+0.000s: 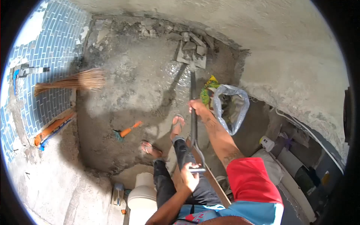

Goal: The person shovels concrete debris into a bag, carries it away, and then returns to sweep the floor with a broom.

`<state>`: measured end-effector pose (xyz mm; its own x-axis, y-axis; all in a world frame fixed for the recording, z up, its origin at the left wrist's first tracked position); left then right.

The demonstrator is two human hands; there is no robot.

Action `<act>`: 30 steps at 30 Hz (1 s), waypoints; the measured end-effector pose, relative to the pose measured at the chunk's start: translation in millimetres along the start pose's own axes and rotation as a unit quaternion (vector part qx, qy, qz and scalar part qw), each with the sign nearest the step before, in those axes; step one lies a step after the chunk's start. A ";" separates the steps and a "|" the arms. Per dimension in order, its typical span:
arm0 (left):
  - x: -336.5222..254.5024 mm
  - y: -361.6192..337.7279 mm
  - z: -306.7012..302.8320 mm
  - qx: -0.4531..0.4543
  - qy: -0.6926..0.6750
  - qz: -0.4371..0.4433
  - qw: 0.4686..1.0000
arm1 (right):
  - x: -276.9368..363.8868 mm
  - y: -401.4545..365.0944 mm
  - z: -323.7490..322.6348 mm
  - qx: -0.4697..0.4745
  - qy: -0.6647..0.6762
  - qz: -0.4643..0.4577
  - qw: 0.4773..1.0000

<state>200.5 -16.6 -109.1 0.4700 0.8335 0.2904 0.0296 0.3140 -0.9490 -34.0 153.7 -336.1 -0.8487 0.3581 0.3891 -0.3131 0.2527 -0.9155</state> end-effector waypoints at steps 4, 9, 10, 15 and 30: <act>-56.8 45.0 -52.0 -0.099 -0.008 0.026 0.995 | -28.8 10.7 27.9 -0.036 -0.007 0.034 0.999; -149.4 47.4 -56.2 -0.185 0.054 0.225 0.955 | -55.8 84.0 77.6 0.085 0.177 -0.023 0.980; -166.7 41.5 -51.4 -0.221 0.061 0.259 0.938 | -58.2 89.4 92.1 0.127 0.206 -0.006 0.970; -236.7 53.9 -107.9 -0.185 0.081 0.294 0.934 | -81.3 72.1 110.6 0.017 -0.045 -0.200 0.979; -265.9 -158.8 -278.8 -0.198 0.391 0.402 0.804 | -165.9 -216.8 143.5 -0.135 -0.025 -0.048 0.989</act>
<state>316.8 -414.8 -70.0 0.8838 0.1058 -0.4558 -0.3550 -0.4829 -0.8005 113.6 -89.5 -216.9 -0.8424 0.2779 0.4616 -0.2738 0.5171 -0.8110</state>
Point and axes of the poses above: each hand's wrist, its own y-axis towards the middle knuckle, its own z-axis out of the palm, x = y × z, the point moved 7 cm from there along y, towards the middle knuckle, and after that the axes turned 7 degrees about -z, right-handed, at the moved point
